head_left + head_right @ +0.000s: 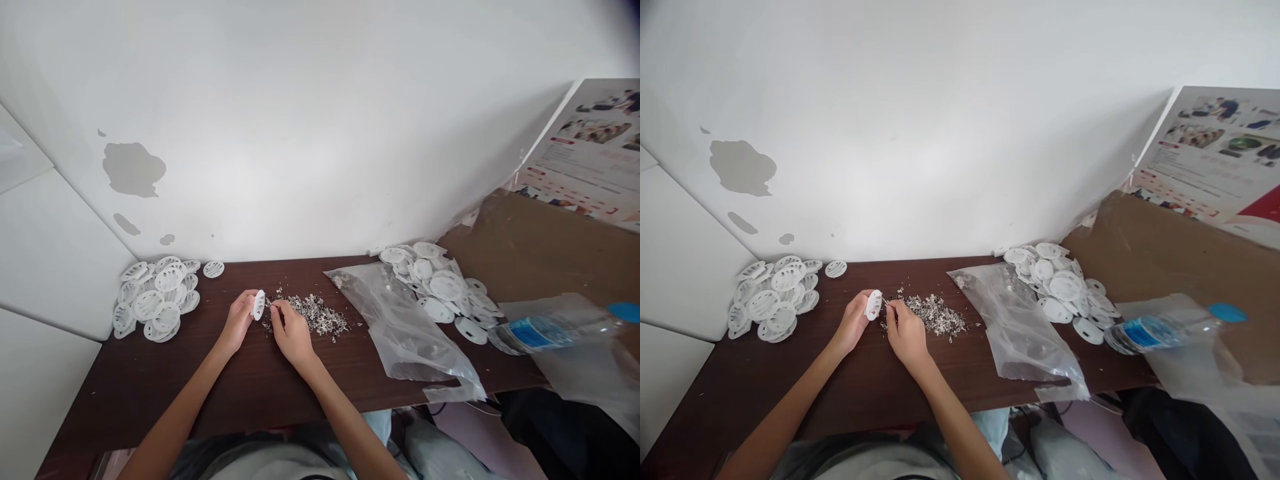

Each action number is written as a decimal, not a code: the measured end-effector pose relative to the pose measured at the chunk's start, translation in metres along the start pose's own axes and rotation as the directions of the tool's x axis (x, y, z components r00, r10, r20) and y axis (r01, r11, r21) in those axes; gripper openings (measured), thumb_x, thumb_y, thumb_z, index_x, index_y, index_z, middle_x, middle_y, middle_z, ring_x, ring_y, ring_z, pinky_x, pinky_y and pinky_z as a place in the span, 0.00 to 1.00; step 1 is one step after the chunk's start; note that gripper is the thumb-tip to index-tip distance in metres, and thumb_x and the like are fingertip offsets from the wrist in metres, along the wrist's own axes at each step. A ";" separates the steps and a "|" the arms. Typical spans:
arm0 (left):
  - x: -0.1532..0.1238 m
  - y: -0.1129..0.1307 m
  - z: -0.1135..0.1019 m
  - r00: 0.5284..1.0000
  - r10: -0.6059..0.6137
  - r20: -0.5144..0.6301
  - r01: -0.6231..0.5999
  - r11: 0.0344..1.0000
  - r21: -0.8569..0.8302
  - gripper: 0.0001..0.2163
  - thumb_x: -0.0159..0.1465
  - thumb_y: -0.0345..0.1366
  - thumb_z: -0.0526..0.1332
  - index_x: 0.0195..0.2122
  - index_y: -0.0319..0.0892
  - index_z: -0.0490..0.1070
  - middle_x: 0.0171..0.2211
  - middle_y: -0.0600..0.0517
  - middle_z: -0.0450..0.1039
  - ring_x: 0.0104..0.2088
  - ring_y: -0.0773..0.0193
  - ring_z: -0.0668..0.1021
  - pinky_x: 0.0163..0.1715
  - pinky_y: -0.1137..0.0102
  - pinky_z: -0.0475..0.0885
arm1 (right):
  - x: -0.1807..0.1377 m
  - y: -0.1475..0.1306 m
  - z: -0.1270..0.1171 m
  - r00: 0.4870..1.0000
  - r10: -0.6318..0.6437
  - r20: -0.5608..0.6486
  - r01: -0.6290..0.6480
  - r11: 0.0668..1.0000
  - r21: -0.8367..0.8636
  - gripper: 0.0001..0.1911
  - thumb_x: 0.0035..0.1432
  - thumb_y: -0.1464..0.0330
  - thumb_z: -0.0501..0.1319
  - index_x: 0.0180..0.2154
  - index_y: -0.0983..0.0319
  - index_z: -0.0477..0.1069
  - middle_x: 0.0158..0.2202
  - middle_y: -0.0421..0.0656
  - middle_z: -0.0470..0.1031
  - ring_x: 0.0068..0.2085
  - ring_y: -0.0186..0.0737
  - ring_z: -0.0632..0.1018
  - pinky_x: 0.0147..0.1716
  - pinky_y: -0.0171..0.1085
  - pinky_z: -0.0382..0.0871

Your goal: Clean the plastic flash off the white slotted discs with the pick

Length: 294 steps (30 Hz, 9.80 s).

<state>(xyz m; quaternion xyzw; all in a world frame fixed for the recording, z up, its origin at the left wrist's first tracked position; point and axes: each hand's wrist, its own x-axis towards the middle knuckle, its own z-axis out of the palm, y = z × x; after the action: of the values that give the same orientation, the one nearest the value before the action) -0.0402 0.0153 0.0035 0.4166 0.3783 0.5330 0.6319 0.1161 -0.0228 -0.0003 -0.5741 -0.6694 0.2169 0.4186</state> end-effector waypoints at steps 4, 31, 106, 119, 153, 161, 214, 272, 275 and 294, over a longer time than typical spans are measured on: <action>0.000 0.000 0.000 1.000 0.001 -0.012 -0.001 1.000 0.009 0.25 0.59 0.59 0.70 0.43 0.40 0.79 0.32 0.51 0.73 0.31 0.65 0.71 0.34 0.69 0.67 | -0.001 0.000 0.001 1.000 -0.018 0.005 0.018 1.000 -0.001 0.16 0.74 0.61 0.50 0.47 0.58 0.75 0.40 0.45 0.84 0.38 0.46 0.84 0.37 0.36 0.70; 0.000 0.002 0.001 1.000 -0.004 -0.018 0.004 1.000 0.024 0.27 0.56 0.60 0.72 0.44 0.40 0.81 0.34 0.49 0.76 0.33 0.64 0.73 0.35 0.69 0.70 | 0.000 -0.002 0.000 0.999 0.022 -0.043 -0.021 0.999 0.039 0.15 0.73 0.62 0.52 0.45 0.57 0.77 0.36 0.44 0.83 0.33 0.43 0.82 0.34 0.35 0.69; 0.002 0.003 0.000 0.998 -0.035 -0.043 0.037 0.998 0.052 0.26 0.54 0.57 0.74 0.42 0.39 0.82 0.34 0.49 0.78 0.33 0.64 0.75 0.36 0.69 0.72 | 0.001 -0.010 -0.004 1.000 0.027 -0.010 -0.027 1.000 -0.002 0.16 0.72 0.64 0.52 0.40 0.58 0.77 0.35 0.42 0.83 0.28 0.38 0.78 0.30 0.33 0.63; 0.003 0.002 -0.001 0.999 -0.039 -0.035 0.041 0.998 0.056 0.25 0.55 0.58 0.73 0.42 0.40 0.82 0.35 0.49 0.78 0.33 0.63 0.76 0.37 0.68 0.73 | 0.001 -0.009 -0.004 0.999 0.037 -0.011 -0.037 0.999 -0.003 0.15 0.71 0.64 0.52 0.40 0.57 0.77 0.32 0.42 0.82 0.29 0.39 0.78 0.31 0.33 0.64; 0.003 0.002 -0.001 0.999 -0.024 -0.049 0.027 0.998 0.058 0.27 0.53 0.58 0.74 0.42 0.40 0.81 0.35 0.49 0.77 0.33 0.65 0.75 0.35 0.69 0.72 | 0.001 -0.008 -0.003 0.999 0.031 -0.032 -0.030 0.999 0.027 0.14 0.71 0.64 0.53 0.39 0.57 0.77 0.34 0.41 0.82 0.29 0.39 0.79 0.31 0.33 0.64; 0.004 -0.001 -0.003 0.999 -0.020 -0.040 0.024 0.995 0.096 0.26 0.54 0.58 0.74 0.42 0.39 0.81 0.33 0.50 0.76 0.31 0.66 0.74 0.34 0.70 0.71 | 0.002 -0.008 -0.003 0.999 0.024 -0.038 -0.024 1.000 -0.003 0.14 0.71 0.65 0.53 0.39 0.57 0.77 0.33 0.41 0.82 0.28 0.38 0.78 0.30 0.33 0.62; 0.000 0.006 -0.011 0.969 -0.220 0.111 0.234 0.962 -0.137 0.20 0.56 0.44 0.77 0.46 0.38 0.84 0.48 0.41 0.84 0.49 0.52 0.84 0.57 0.58 0.75 | 0.004 0.007 0.003 0.991 0.126 -0.042 -0.103 0.931 0.351 0.18 0.71 0.59 0.52 0.47 0.61 0.76 0.30 0.41 0.76 0.31 0.42 0.75 0.31 0.37 0.69; -0.018 0.018 -0.018 0.998 0.052 0.038 -0.059 0.976 0.211 0.31 0.54 0.44 0.77 0.58 0.43 0.74 0.61 0.40 0.77 0.61 0.47 0.78 0.61 0.57 0.74 | -0.009 0.012 0.005 0.910 -0.414 -0.007 0.392 0.867 -0.308 0.19 0.72 0.70 0.54 0.57 0.55 0.78 0.57 0.51 0.81 0.37 0.42 0.85 0.32 0.36 0.76; -0.023 0.017 -0.020 0.998 0.051 0.028 -0.056 0.974 0.221 0.30 0.54 0.43 0.77 0.57 0.42 0.74 0.60 0.40 0.78 0.61 0.46 0.78 0.62 0.55 0.74 | -0.011 0.011 0.007 0.876 -0.482 0.022 0.460 0.821 -0.339 0.19 0.71 0.72 0.54 0.57 0.56 0.78 0.57 0.49 0.81 0.37 0.39 0.85 0.32 0.34 0.77; -0.021 0.019 -0.025 0.969 0.022 -0.245 0.038 0.970 0.239 0.36 0.56 0.55 0.72 0.60 0.38 0.70 0.48 0.40 0.82 0.34 0.54 0.86 0.33 0.66 0.77 | -0.016 0.008 -0.018 0.956 0.074 -0.284 -0.025 0.985 0.171 0.22 0.70 0.57 0.58 0.56 0.64 0.73 0.48 0.53 0.83 0.23 0.32 0.71 0.26 0.36 0.74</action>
<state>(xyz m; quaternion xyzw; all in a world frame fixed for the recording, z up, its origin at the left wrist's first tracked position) -0.0731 -0.0004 0.0122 0.4196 0.5175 0.5278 0.5269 0.1356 -0.0394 -0.0012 -0.5795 -0.5659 0.1958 0.5528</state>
